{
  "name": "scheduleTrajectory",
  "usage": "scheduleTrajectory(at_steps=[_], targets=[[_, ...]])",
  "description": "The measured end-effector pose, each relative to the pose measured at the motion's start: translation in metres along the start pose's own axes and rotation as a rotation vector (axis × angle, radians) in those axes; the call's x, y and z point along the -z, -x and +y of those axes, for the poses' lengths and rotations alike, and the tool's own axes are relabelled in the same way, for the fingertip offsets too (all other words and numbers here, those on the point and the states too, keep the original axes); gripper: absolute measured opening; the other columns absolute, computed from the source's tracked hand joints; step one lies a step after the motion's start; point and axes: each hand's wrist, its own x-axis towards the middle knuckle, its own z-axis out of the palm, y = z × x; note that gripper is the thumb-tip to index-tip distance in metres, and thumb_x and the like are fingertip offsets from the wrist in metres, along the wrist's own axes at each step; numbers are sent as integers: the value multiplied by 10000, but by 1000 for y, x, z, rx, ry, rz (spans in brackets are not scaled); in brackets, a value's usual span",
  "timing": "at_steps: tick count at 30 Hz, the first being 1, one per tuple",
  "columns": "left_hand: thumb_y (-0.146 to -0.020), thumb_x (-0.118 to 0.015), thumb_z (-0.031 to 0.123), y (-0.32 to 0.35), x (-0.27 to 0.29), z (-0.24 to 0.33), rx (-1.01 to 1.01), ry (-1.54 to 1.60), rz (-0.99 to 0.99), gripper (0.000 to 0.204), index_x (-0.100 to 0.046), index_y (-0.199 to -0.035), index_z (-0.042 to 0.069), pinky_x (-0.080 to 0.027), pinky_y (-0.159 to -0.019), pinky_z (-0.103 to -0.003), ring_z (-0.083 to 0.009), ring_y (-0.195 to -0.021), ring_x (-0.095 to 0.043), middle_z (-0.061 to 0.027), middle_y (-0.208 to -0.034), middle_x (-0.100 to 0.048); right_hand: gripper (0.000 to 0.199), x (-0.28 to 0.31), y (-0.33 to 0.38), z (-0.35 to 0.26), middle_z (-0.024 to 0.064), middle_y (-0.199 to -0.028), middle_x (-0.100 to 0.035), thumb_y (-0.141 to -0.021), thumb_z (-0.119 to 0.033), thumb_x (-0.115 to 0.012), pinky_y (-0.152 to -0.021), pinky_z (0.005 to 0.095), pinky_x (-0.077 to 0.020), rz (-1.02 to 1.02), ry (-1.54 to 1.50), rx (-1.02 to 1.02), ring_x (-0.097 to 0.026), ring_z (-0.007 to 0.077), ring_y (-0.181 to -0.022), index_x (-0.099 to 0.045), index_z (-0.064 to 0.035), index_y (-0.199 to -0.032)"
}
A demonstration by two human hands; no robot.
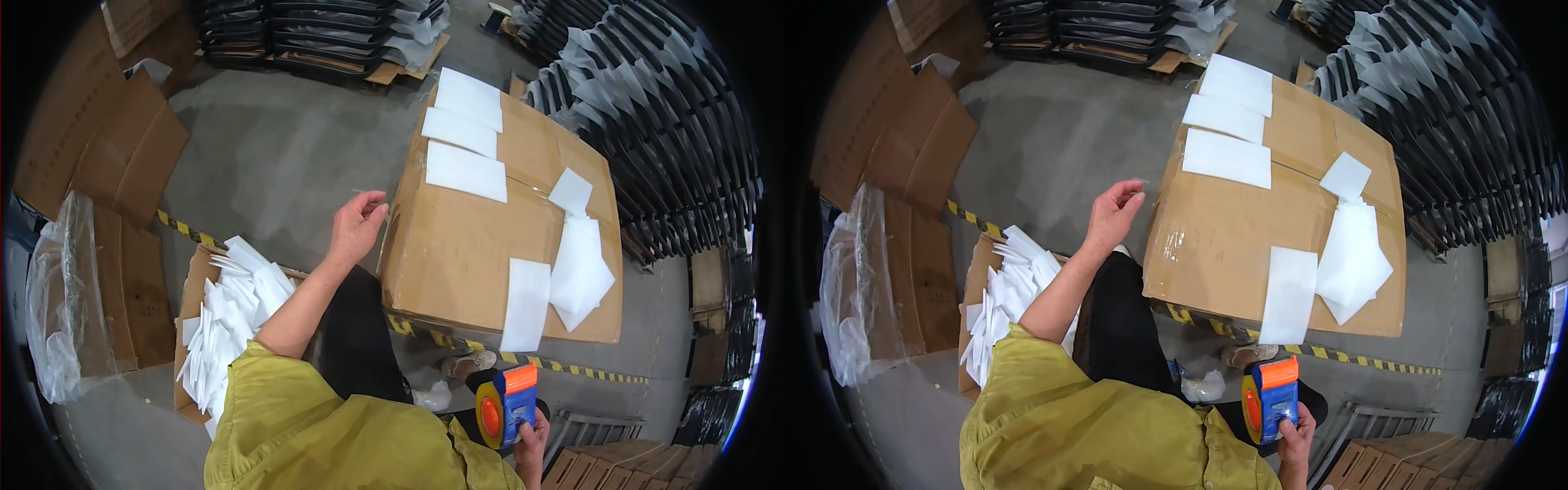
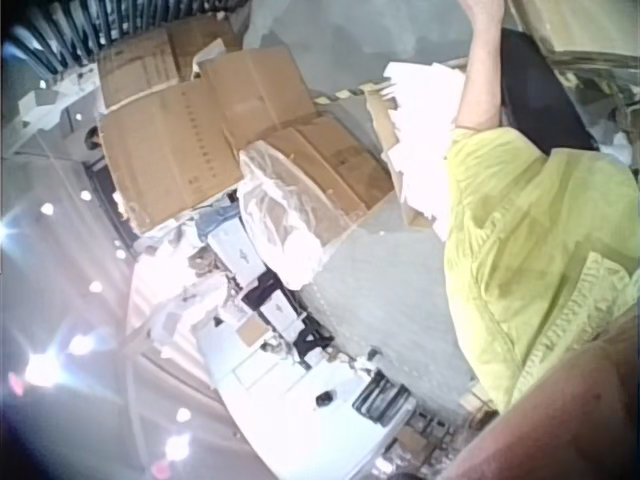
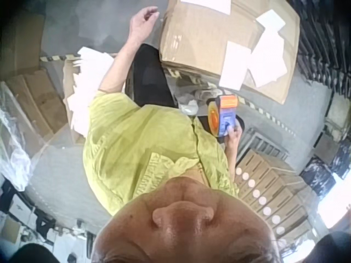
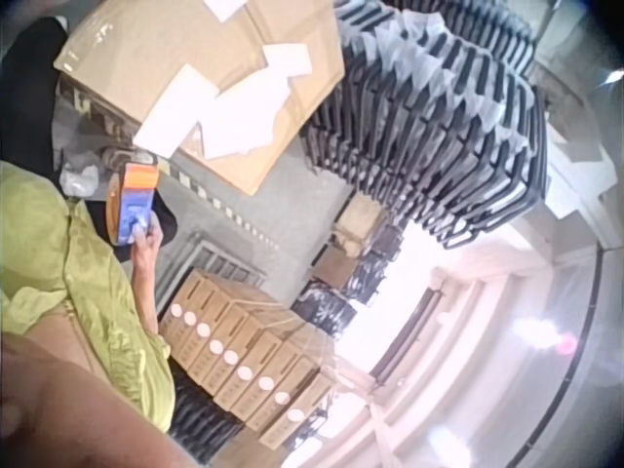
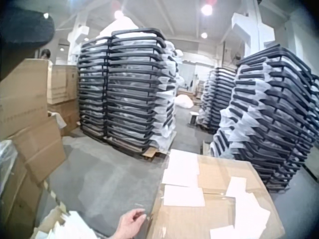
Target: Taping multiple white labels onto a large cardboard box using a tape dispenser.
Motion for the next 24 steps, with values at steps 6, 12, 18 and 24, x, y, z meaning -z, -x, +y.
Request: scheduleTrajectory(at_steps=[6, 12, 18, 24], targets=[[-784, -589, 117, 2, -3, 6, 25, 17, -50, 233, -582, -989, 6, -460, -692, -248, -123, -766, -576, -75, -882, -615, 462, -2, 7, 4, 53, -856, -603, -665, -276, -707, -728, 227, -427, 38, -14, -14, -559, 109, -761, -542, 36, -962], [-757, -612, 104, 50, -29, 99, -575, -321, -171, 243, -580, -993, 51, -454, -770, -301, -240, -867, -573, -110, -950, -589, 472, 18, 7, 16, 20, -850, -579, -691, -319, -661, -688, 198, -406, -43, 34, -16, -522, 69, -748, -527, 29, -981], [-694, -618, 135, 122, -107, 115, -1079, -637, -819, 531, -445, -1196, 130, -250, -994, -473, -276, -1191, -372, -85, -1266, -425, 435, 20, 13, 23, 56, -882, -598, -708, -263, -653, -713, 216, -426, -20, -156, 75, -558, 102, -776, -526, 38, -995], [-666, -509, -14, 119, -117, 84, -1033, -976, -749, 613, -398, -1249, 139, -164, -1037, -480, -257, -1238, -305, -64, -1308, -375, 465, 40, 25, 31, 72, -893, -604, -684, -255, -676, -715, 223, -441, -109, -293, 121, -570, 113, -781, -521, 43, -1006]])
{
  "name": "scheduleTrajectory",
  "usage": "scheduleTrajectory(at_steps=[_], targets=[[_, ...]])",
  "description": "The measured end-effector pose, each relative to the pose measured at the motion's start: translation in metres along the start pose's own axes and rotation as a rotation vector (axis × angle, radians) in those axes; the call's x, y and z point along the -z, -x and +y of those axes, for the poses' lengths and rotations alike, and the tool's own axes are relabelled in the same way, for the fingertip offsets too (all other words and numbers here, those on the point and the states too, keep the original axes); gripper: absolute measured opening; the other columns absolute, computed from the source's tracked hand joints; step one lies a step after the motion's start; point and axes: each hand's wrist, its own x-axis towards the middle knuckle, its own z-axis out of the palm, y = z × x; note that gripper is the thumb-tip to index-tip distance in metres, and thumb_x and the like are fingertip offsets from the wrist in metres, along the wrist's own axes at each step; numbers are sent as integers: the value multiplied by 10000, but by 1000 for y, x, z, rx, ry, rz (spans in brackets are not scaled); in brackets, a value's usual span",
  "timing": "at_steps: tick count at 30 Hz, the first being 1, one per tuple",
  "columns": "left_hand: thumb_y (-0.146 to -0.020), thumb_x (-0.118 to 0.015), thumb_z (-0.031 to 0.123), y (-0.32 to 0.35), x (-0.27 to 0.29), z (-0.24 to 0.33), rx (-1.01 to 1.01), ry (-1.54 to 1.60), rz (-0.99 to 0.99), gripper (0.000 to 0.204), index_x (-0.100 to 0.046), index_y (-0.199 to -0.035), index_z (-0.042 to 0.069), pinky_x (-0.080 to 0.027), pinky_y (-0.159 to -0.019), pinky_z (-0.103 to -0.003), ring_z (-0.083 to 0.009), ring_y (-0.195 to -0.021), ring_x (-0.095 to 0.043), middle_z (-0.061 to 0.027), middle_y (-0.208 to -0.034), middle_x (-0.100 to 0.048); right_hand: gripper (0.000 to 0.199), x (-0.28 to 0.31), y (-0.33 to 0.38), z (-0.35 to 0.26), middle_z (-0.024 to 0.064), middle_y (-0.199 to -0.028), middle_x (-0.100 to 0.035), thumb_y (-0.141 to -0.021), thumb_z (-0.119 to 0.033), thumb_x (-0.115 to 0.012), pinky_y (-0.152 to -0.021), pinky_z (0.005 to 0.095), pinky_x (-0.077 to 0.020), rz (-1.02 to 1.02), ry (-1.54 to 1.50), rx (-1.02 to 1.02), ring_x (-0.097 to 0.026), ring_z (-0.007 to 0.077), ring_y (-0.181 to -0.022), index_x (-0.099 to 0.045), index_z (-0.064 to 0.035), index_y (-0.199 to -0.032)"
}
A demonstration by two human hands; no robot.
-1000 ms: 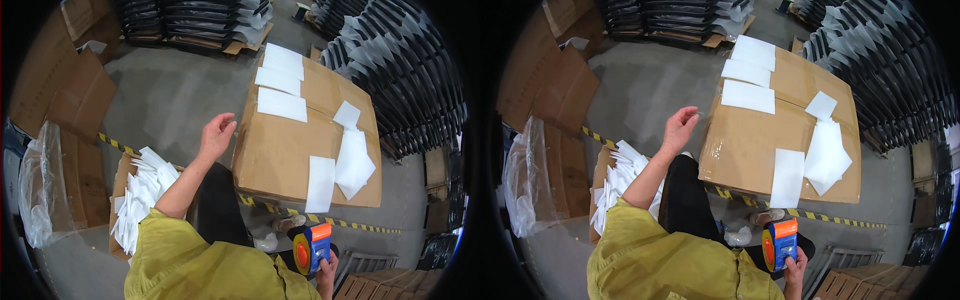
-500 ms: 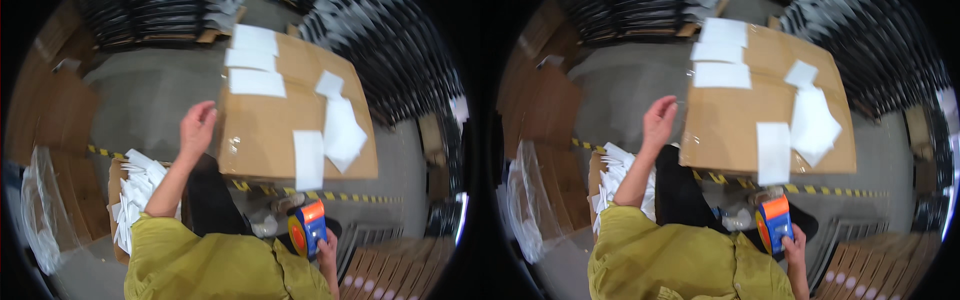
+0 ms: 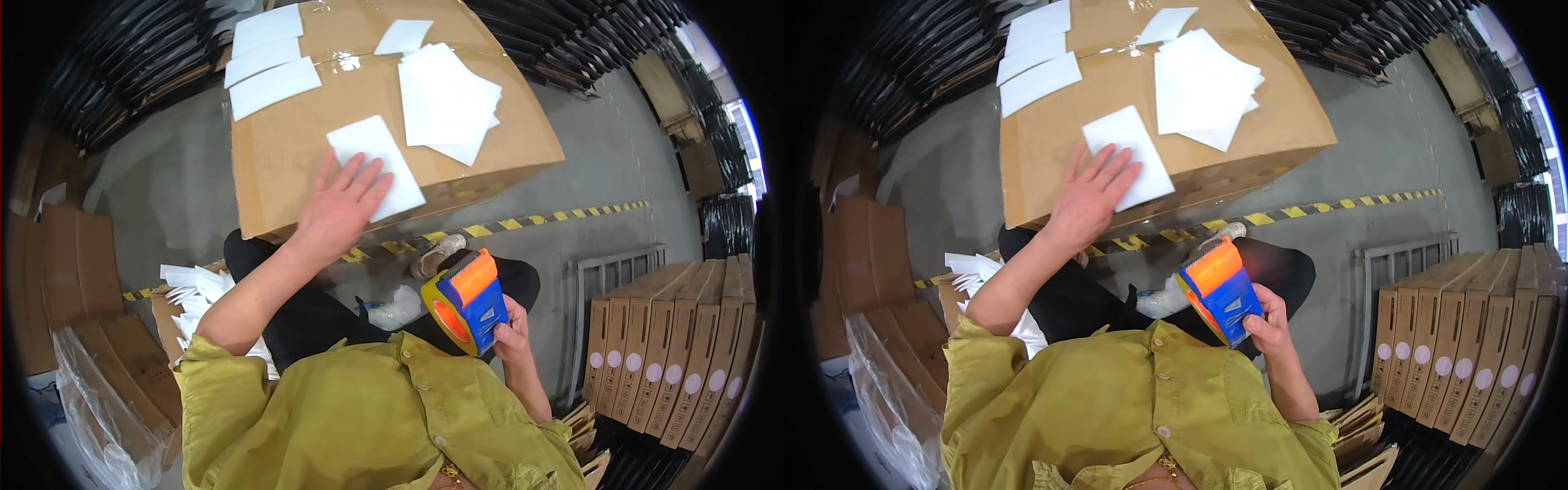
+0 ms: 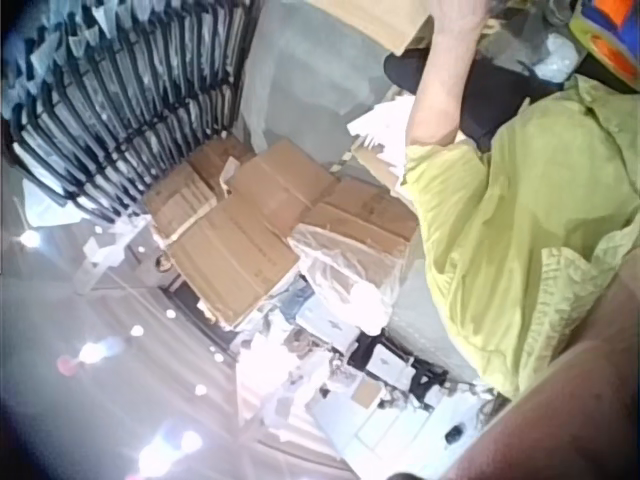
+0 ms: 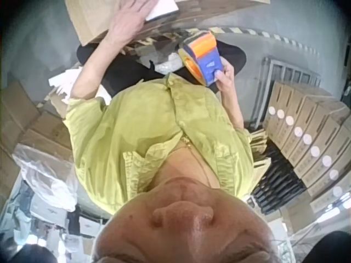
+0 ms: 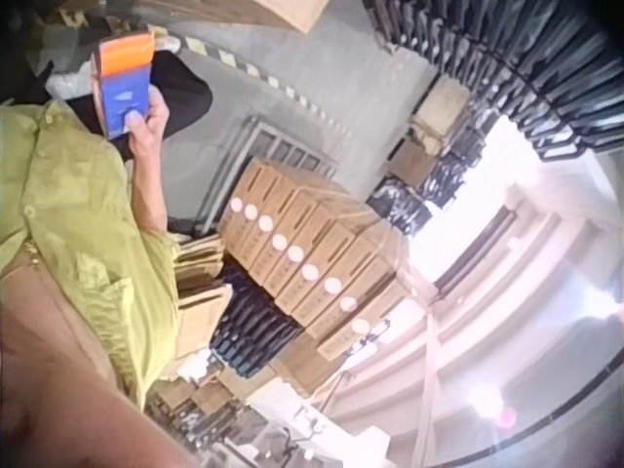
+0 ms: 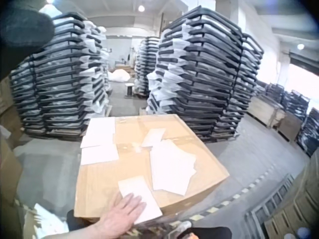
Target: Taping multiple white labels onto a large cardboard box using a tape dispenser.
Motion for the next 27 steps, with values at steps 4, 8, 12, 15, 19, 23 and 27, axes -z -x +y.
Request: scheduleTrajectory(at_steps=[4, 8, 12, 15, 19, 23, 27], targets=[[-717, -584, 113, 5, 31, 18, 76, -6, 23, 543, -412, -1232, 102, -182, -1019, -489, -274, -1209, -344, -102, -1276, -404, 491, 9, 2, 2, 91, -916, -605, -671, -253, -698, -722, 237, -449, -65, -26, 16, -576, 122, -795, -517, 52, -1010], [-782, -613, 245, 13, 67, 50, 162, 768, 32, 462, -458, -1168, 42, -404, -870, -337, -294, -1039, -492, -161, -1131, -505, 531, 9, 7, -6, 123, -935, -602, -641, -193, -730, -742, 261, -447, -165, 57, 49, -579, 154, -821, -503, 73, -1040], [-883, -501, 204, 13, 79, 64, 375, 1666, -423, 299, -522, -1107, 7, -432, -799, -228, -88, -898, -537, -36, -1014, -580, 585, 10, 1, -7, 160, -893, -598, -605, -225, -777, -746, 317, -432, -332, 360, 336, -569, 243, -813, -512, 85, -1025], [-862, -537, 177, 17, 92, 66, 365, 1645, -496, 277, -545, -1079, 5, -433, -786, -239, -101, -894, -535, -47, -1000, -577, 613, 3, -4, -19, 176, -869, -591, -588, -300, -783, -749, 369, -420, -391, 590, 554, -556, 298, -809, -526, 73, -1001], [-821, -597, 242, 23, 92, 69, 202, 1593, -496, 313, -566, -1039, 19, -418, -797, -246, -102, -872, -528, -38, -947, -590, 611, -4, -4, -21, 150, -842, -598, -575, -328, -780, -744, 389, -422, -374, 665, 664, -563, 319, -779, -532, 34, -999], [-776, -651, 151, 28, 82, 70, 228, 1868, -547, 225, -586, -954, 29, -424, -758, -224, -70, -807, -527, -13, -909, -595, 610, -8, -5, -21, 144, -835, -601, -571, -330, -781, -740, 388, -425, -370, 655, 703, -564, 326, -770, -534, 23, -1003], [-842, -573, 183, 30, 82, 68, 357, 1790, -592, 191, -600, -901, 3, -438, -744, -230, -82, -784, -539, -16, -844, -608, 603, -10, -7, -18, 150, -848, -595, -583, -304, -781, -728, 377, -434, -389, 688, 643, -563, 321, -767, -525, 26, -1017]])
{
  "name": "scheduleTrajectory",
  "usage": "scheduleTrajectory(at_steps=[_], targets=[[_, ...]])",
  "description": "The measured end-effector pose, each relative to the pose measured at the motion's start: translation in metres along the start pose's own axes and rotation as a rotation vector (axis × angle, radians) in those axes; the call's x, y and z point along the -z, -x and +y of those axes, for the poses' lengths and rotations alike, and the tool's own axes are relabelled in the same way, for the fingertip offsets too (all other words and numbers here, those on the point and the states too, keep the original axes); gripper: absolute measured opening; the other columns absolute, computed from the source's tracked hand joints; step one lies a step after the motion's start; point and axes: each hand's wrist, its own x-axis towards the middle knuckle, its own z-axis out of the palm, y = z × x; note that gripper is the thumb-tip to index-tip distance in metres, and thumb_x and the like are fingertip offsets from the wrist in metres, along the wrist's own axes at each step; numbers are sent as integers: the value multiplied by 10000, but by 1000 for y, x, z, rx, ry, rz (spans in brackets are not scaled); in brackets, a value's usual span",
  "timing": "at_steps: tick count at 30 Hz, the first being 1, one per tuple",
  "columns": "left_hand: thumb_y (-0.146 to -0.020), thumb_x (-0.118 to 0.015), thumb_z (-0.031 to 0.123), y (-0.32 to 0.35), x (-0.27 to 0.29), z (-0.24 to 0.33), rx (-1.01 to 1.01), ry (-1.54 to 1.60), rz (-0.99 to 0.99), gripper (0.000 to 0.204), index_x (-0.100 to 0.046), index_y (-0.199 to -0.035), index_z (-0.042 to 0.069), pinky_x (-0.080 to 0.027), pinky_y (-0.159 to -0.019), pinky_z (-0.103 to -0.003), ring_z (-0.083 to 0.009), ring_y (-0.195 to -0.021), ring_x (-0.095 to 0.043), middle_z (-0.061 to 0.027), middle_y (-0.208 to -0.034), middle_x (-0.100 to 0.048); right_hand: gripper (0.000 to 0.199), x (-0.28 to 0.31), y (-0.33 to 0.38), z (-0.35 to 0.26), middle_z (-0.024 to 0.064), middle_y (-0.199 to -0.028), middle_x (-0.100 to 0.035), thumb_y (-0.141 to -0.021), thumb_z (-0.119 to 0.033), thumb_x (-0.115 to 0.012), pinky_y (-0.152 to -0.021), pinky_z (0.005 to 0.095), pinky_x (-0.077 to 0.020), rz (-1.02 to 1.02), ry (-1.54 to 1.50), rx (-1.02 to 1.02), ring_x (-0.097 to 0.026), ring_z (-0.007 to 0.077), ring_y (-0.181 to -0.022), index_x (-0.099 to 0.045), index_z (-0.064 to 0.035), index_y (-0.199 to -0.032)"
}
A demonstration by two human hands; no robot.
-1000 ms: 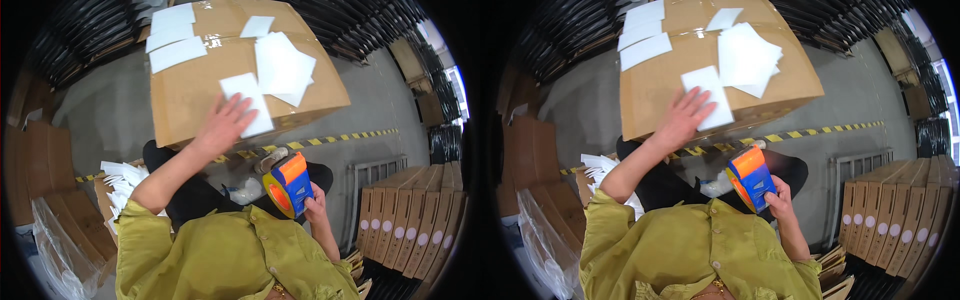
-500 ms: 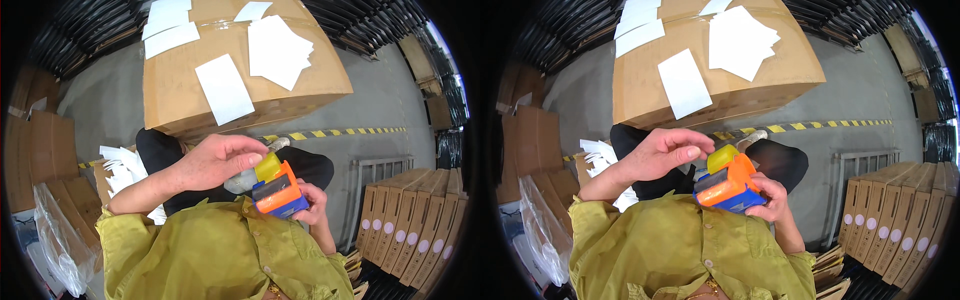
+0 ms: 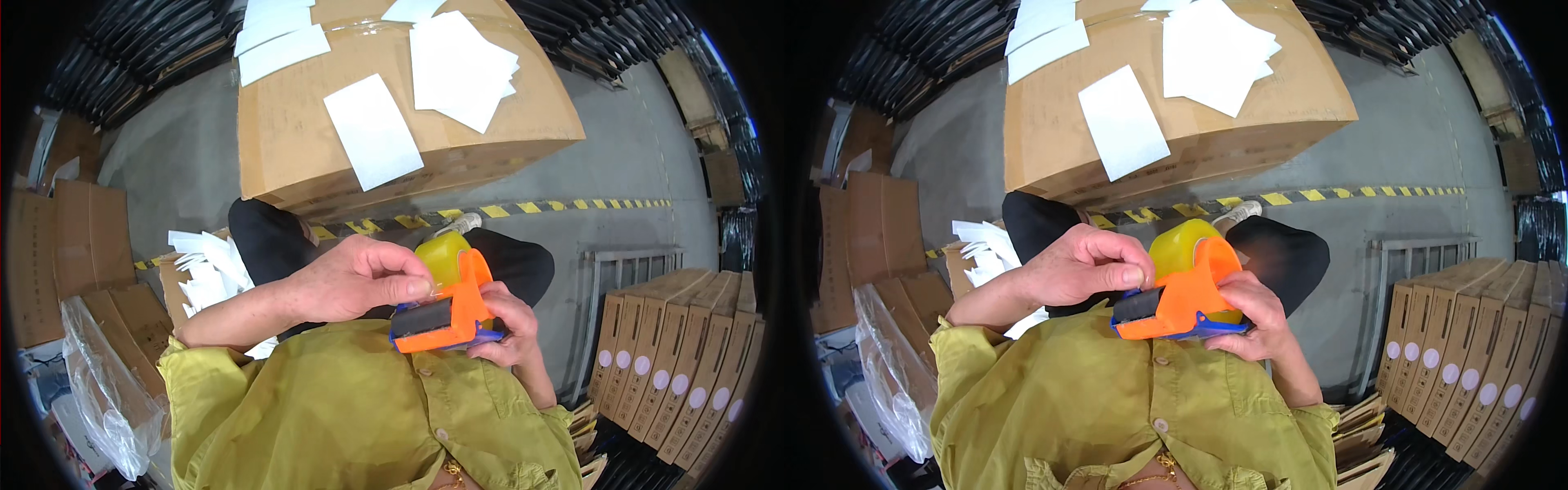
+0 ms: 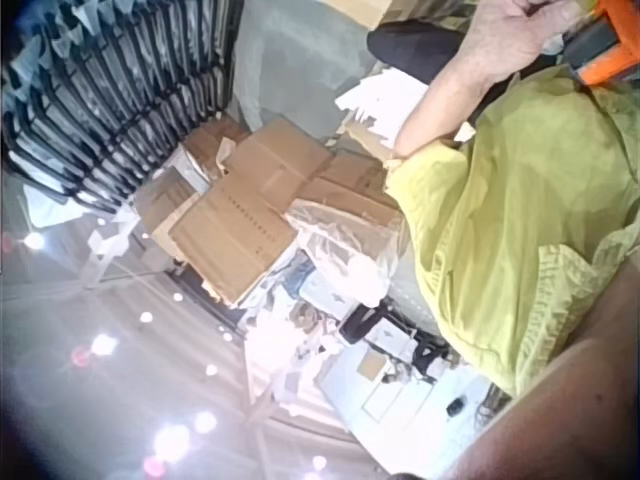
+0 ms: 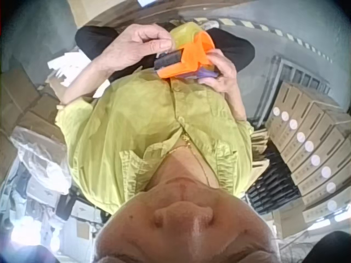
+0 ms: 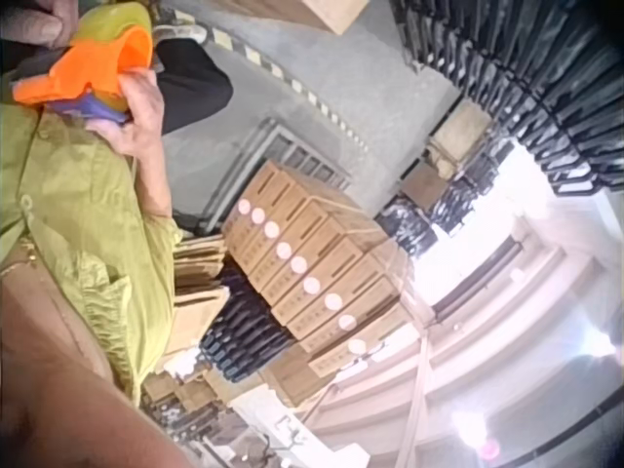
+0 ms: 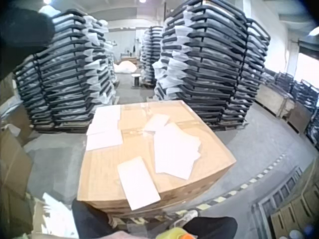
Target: Taping multiple white labels onto a large cardboard box using a tape dispenser.
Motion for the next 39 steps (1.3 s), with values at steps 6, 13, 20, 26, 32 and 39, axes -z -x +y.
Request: scheduleTrajectory(at_steps=[6, 13, 20, 26, 32, 39], targets=[[-870, -497, 121, 0, 14, -3, -37, -45, 186, 191, -605, -940, -21, -451, -753, -257, -133, -818, -568, -74, -920, -613, 566, -4, 3, 1, 148, -867, -594, -612, -253, -769, -702, 317, -447, -10, -46, -181, -575, 265, -756, -514, 38, -1025], [-800, -587, 53, -15, 17, -19, -207, -534, 531, 144, -611, -913, -32, -464, -620, -215, -77, -688, -563, -57, -790, -637, 450, -21, -16, -19, 86, -823, -628, -708, -208, -699, -665, 217, -449, 107, -267, -559, -582, 100, -734, -508, 51, -1022], [-785, -605, 44, -18, 27, -12, 29, -242, 526, 103, -618, -856, -30, -466, -601, -187, -60, -658, -559, -44, -742, -625, 457, -23, -19, -16, 75, -825, -629, -711, -215, -703, -658, 218, -447, 72, -249, -590, -576, 91, -734, -508, 52, -1028], [-756, -644, 112, -23, 34, -15, -456, -608, 687, 134, -628, -809, -10, -444, -551, -238, -74, -591, -538, -65, -675, -622, 409, -30, -36, -23, 74, -832, -627, -740, -174, -680, -667, 215, -448, 96, -287, -595, -568, 79, -737, -500, 46, -1035], [-773, -646, 126, -32, 63, 12, -250, -479, 825, 131, -648, -793, -4, -431, -564, -196, -48, -623, -524, -15, -674, -609, 388, -23, -25, -25, 63, -845, -622, -753, -149, -664, -676, 218, -450, 151, -316, -613, -560, 79, -752, -494, 46, -1041], [-724, -679, 183, -57, 101, 14, -433, -869, 912, 154, -663, -787, 43, -460, -621, -266, -155, -700, -577, -74, -849, -615, 349, -30, -30, -33, 55, -828, -612, -762, -158, -656, -663, 201, -437, 204, -357, -675, -544, 60, -743, -506, 43, -1006]])
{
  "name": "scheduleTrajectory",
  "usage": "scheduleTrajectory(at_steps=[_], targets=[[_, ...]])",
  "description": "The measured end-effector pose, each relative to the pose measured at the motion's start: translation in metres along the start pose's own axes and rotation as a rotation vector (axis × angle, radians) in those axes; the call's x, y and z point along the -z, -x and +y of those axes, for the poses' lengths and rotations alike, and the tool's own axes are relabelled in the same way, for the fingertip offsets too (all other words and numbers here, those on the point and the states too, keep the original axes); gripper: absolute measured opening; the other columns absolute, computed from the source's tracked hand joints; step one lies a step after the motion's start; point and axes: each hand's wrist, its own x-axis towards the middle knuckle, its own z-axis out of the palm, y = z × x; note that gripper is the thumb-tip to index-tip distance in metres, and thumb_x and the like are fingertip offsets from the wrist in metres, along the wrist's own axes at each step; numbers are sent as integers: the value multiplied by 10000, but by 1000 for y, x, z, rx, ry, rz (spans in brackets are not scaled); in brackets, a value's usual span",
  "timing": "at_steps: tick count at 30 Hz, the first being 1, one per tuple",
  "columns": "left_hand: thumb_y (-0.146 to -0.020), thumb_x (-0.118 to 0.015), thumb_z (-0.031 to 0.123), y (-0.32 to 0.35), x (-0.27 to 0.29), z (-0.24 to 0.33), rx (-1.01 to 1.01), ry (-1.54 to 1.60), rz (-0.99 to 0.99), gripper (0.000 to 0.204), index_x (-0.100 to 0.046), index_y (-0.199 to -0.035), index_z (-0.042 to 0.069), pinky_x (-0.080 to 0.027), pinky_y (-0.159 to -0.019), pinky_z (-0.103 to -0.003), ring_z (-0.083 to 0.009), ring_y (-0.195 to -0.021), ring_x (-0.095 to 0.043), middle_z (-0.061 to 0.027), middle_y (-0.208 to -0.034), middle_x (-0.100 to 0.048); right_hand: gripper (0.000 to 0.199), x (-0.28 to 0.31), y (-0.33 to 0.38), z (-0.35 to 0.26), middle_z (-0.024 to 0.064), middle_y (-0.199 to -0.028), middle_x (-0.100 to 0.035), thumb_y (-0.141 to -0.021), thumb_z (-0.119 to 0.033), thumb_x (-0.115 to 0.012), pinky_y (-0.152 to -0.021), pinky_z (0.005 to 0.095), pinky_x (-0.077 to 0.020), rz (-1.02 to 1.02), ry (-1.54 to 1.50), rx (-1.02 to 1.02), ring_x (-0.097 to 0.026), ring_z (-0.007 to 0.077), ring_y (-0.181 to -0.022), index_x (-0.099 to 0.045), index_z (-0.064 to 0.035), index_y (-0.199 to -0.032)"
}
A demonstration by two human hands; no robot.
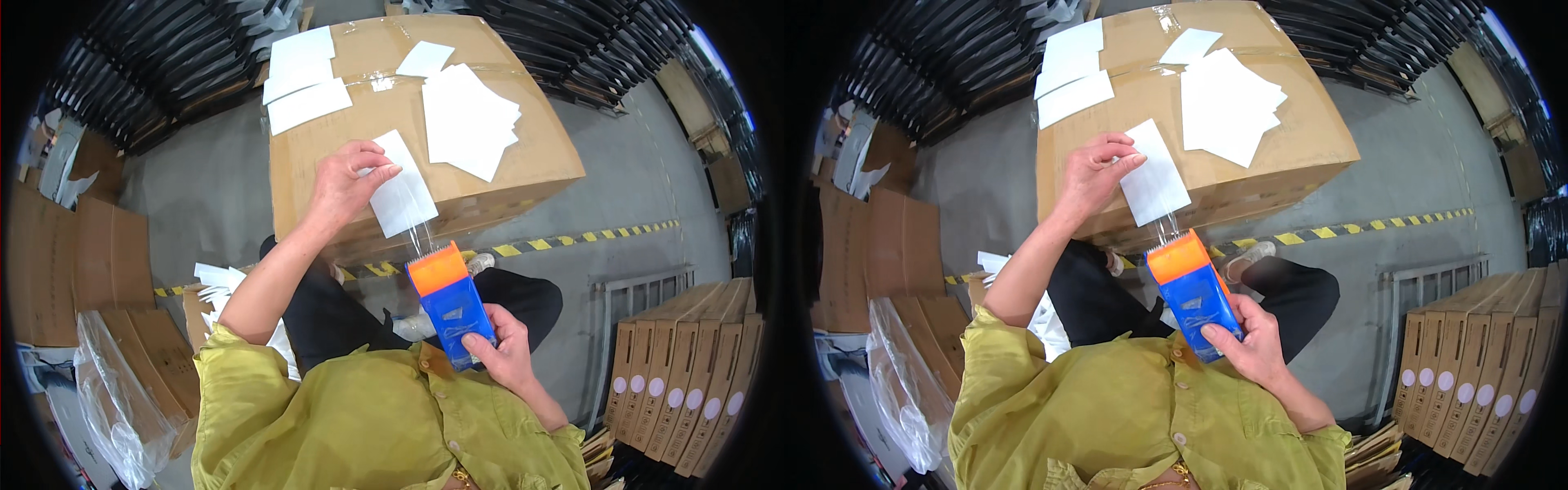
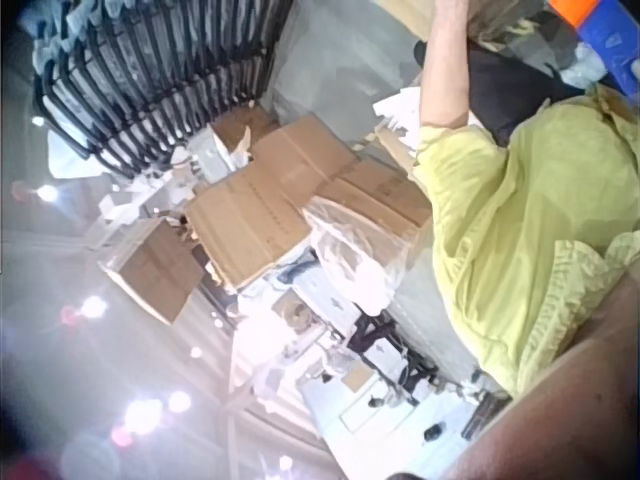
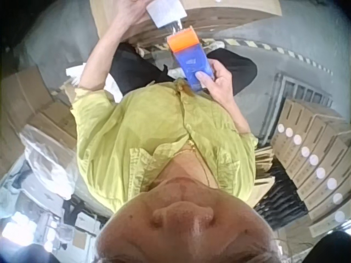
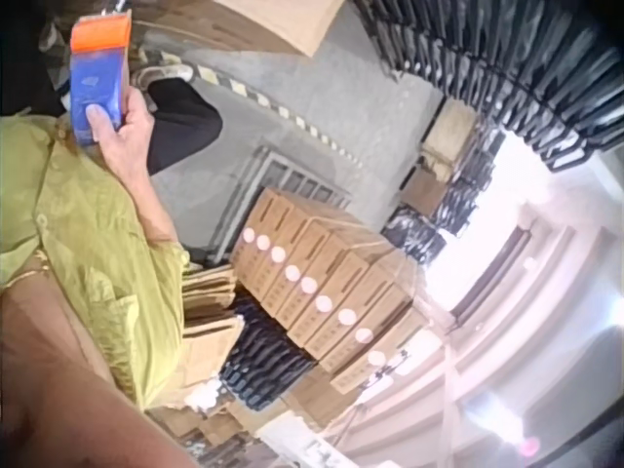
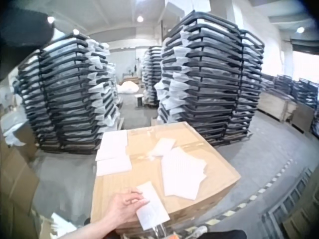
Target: Taping multiple white labels onto a large cardboard box using a tape dispenser.
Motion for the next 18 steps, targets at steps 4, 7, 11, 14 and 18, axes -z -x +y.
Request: scheduleTrajectory(at_steps=[4, 7, 11, 14, 18], targets=[[-699, -688, 209, -17, -8, -13, -115, -132, 103, 145, -672, -767, 82, -457, -680, -316, -222, -821, -570, -93, -988, -578, 315, -7, -20, -14, 37, -788, -600, -769, -178, -653, -632, 198, -428, 42, -8, -31, -517, 49, -696, -527, 38, -960], [-686, -687, 216, -27, -12, -23, -176, -292, 118, 135, -674, -752, 98, -422, -757, -338, -228, -893, -545, -85, -973, -576, 318, -9, -31, -15, 37, -780, -598, -770, -200, -653, -628, 201, -427, 63, 18, -24, -509, 50, -686, -541, 41, -944], [-682, -683, 236, -26, -16, -33, -150, -344, 130, 139, -675, -744, 112, -370, -820, -359, -217, -941, -521, -75, -989, -567, 354, -11, -40, -14, 51, -791, -604, -764, -222, -658, -644, 211, -436, 76, 37, -47, -521, 61, -701, -545, 54, -955], [-687, -677, 255, -21, -16, -36, -150, -335, 168, 145, -674, -703, 110, -336, -843, -376, -209, -951, -513, -60, -999, -565, 369, -13, -44, -16, 64, -806, -612, -763, -233, -659, -660, 221, -446, 73, 42, -74, -538, 71, -719, -546, 62, -955], [-694, -678, 234, -18, -20, -30, -54, -539, 122, 369, -575, -1018, 91, -339, -886, -396, -280, -1057, -448, -122, -1164, -466, 377, -11, -49, -10, 79, -819, -619, -764, -239, -660, -675, 228, -455, 53, 84, -128, -556, 83, -737, -547, 66, -955]])
